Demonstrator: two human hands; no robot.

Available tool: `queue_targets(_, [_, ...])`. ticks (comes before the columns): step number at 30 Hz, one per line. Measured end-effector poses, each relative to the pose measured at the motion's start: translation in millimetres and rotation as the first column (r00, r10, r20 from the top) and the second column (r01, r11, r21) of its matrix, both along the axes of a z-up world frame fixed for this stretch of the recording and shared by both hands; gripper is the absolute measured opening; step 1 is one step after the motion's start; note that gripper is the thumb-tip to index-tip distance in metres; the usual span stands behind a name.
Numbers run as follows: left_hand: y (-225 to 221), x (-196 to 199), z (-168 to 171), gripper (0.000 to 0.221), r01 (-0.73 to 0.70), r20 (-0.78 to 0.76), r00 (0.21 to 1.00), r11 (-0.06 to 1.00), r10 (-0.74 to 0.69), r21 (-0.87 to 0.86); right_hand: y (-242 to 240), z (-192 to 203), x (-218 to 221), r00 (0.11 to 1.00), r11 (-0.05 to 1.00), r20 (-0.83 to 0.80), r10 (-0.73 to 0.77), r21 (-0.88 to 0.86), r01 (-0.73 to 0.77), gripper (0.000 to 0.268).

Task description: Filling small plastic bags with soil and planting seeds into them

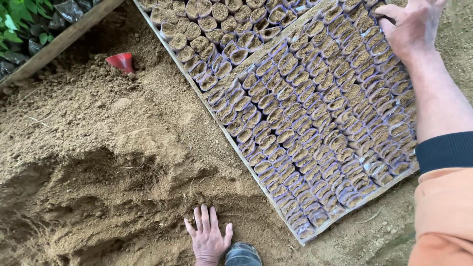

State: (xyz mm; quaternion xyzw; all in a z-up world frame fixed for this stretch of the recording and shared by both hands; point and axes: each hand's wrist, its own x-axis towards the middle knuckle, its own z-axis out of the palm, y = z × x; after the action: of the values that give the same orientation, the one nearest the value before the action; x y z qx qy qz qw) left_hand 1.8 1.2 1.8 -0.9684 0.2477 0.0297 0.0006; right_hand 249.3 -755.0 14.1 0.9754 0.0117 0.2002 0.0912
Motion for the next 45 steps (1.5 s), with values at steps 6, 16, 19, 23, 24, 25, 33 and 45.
queue_targets(6, [-1, 1, 1, 0.082, 0.005, 0.012, 1.0, 1.0, -0.005, -0.016, 13, 10, 3, 0.998, 0.995, 0.067, 0.018, -0.096, -0.012, 0.026])
queue_targets(16, [-2, 1, 2, 0.08, 0.002, 0.012, 1.0, 1.0, -0.002, -0.011, 32, 25, 8, 0.988, 0.972, 0.14, 0.062, -0.232, -0.028, 0.033])
queue_targets(19, [-2, 1, 1, 0.08, 0.002, 0.022, 1.0, 1.0, -0.001, -0.012, 37, 30, 7, 0.993, 0.973, 0.112, 0.042, -0.232, -0.015, 0.032])
queue_targets(23, [-2, 0, 1, 0.081, 0.003, 0.022, 1.0, 1.0, -0.003, -0.014, 33, 27, 3, 0.995, 0.989, 0.089, 0.045, -0.146, -0.032, 0.032])
queue_targets(24, [-2, 0, 1, 0.081, 0.002, 0.019, 1.0, 1.0, -0.001, -0.009, 28, 24, 2, 0.995, 0.993, 0.087, 0.049, -0.113, -0.039, 0.04])
queue_targets(25, [-2, 0, 1, 0.081, 0.004, 0.02, 1.0, 1.0, -0.004, -0.008, 27, 26, 1, 0.995, 0.993, 0.088, 0.046, -0.112, -0.036, 0.04])
queue_targets(33, [-2, -2, -1, 0.084, 0.0, 0.018, 1.0, 1.0, 0.0, 0.004, 5, 20, -26, 0.984, 0.984, 0.138, -0.114, 0.155, 0.093, 0.035])
queue_targets(45, [-6, -4, 6, 0.084, -0.006, 0.045, 0.999, 1.0, 0.005, 0.027, 53, 49, -13, 0.971, 0.94, 0.108, -0.215, 0.293, 0.176, 0.032])
